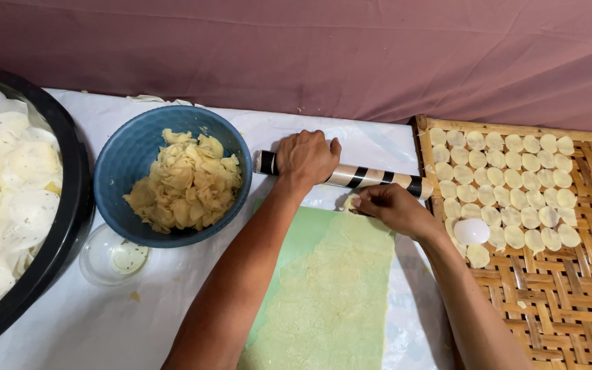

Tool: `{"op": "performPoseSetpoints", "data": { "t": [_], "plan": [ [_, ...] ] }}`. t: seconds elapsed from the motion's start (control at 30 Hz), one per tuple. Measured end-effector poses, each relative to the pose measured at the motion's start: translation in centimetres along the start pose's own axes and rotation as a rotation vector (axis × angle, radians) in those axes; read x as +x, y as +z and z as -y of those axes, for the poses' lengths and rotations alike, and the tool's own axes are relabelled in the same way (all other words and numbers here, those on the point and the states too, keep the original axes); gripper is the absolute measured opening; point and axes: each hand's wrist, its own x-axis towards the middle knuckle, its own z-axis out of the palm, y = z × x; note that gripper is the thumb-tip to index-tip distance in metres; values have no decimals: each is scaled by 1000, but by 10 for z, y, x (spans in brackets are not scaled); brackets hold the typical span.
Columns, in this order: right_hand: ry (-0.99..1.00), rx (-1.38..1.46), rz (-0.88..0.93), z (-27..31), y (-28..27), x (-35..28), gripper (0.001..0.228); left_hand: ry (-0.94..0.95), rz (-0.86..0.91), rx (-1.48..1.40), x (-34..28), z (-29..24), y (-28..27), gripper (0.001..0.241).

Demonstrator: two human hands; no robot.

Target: Flattening small portions of dough on a mat using a rolling tube to create thin circular crackers.

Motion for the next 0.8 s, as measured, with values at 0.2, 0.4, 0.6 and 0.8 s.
{"op": "performPoseSetpoints", "data": {
  "t": [0.2, 0.4, 0.6, 0.8],
  "plan": [
    [-173, 132, -137, 11, 9, -12, 19, -4, 8, 0, 1, 2, 1, 58],
    [-262, 222, -434, -17, 4, -36, 13, 11, 1, 12, 4, 1, 5, 59],
    [-211, 364, -560, -32, -1, -70, 21, 21, -28, -1, -1, 1, 2, 55],
    [-99, 138, -468, -54, 0, -109, 23, 14, -2, 14, 5, 3, 8, 57]
  ]
}}
